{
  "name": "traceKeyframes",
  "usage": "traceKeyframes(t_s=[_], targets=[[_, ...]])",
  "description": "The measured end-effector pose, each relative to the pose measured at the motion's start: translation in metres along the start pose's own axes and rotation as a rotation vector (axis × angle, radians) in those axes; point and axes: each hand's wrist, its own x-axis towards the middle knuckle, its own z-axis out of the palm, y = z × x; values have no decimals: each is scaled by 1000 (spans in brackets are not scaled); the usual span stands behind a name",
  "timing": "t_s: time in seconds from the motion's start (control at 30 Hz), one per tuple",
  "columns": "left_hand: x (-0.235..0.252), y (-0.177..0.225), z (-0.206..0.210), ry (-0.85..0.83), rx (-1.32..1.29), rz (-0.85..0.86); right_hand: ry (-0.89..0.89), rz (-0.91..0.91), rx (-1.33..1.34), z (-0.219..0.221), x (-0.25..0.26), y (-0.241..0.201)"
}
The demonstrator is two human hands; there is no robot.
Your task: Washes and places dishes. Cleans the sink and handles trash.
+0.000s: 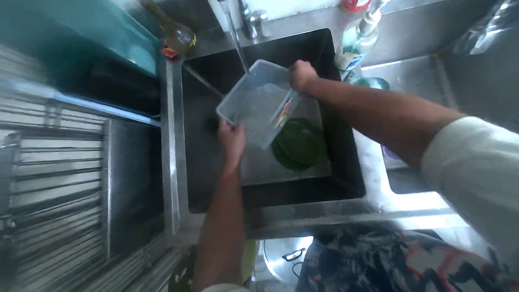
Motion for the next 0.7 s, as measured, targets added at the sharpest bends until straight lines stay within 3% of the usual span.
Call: traceKeyframes(t_s=[0.1, 0.17, 0.27, 0.4, 0.57, 0.7], targets=[[-3, -9, -36, 12, 164, -45, -119, -44, 53, 42, -9, 0], [-12, -20, -36, -80, 212, -117, -187, -42, 29, 50, -12, 7], [-22, -10, -8, -173, 161, -221, -140, -2, -40, 27, -4, 21], [-11, 19, -4, -54, 14, -153, -60, 78, -34, 9, 5, 3], [3, -24, -32, -77, 159, -218, -219, 7, 19, 48, -13, 3], [-6, -26, -3, -152, 106, -323, -181, 23, -70, 28, 1, 24]])
